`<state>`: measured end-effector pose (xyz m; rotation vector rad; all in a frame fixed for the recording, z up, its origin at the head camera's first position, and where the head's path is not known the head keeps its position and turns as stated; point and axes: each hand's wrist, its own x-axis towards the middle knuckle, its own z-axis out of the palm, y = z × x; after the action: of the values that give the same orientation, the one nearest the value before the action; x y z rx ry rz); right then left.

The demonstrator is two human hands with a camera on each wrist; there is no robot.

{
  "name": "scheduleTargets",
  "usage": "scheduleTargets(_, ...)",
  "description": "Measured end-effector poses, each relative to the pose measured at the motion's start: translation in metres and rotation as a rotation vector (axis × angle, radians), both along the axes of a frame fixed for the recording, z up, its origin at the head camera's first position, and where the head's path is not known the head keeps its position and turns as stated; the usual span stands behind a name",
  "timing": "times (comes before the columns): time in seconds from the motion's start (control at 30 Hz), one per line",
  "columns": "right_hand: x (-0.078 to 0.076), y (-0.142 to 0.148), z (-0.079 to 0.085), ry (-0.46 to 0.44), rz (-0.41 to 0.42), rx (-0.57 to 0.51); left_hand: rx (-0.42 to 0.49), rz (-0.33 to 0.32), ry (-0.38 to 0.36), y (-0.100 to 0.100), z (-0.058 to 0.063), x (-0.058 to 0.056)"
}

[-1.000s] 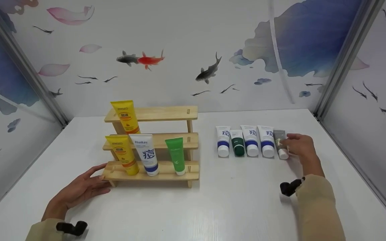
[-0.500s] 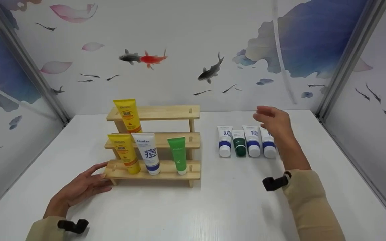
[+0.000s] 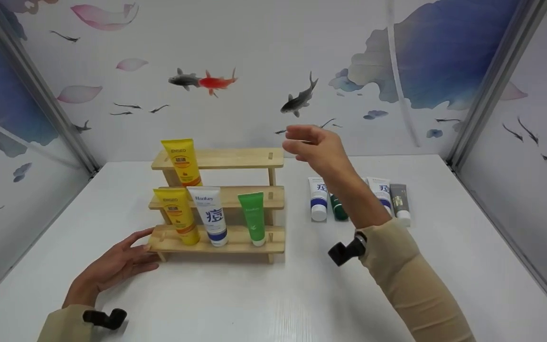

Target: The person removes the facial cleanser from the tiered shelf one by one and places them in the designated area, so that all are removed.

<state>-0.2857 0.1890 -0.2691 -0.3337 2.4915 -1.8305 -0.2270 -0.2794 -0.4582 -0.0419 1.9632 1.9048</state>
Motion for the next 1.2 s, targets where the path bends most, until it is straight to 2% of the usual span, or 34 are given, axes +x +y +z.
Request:
scheduleTargets(0.3,-0.002,-0.045,0.004,0.014,0.089,0.035,-0.018,0.009,-0.003,0.000,-0.001,0.000)
scheduleTargets(0.47,-0.010,-0.068,0.002,0.036,0.128,0.029,-0.018,0.002,0.010,0.000,-0.001,0.000)
scheduleTargets(0.63,-0.016,-0.093,-0.002,0.015,0.185,0.038,-0.009,-0.012,0.022,0.000,-0.001,-0.001)
scheduleTargets(1.03,-0.029,-0.150,-0.002,-0.092,0.191,0.220,-0.008,-0.027,0.031,0.000,-0.002,0.000)
scheduleTargets(1.2,-0.030,-0.165,0.001,-0.096,0.187,0.223,-0.004,-0.032,0.038,-0.002,-0.003,-0.001)
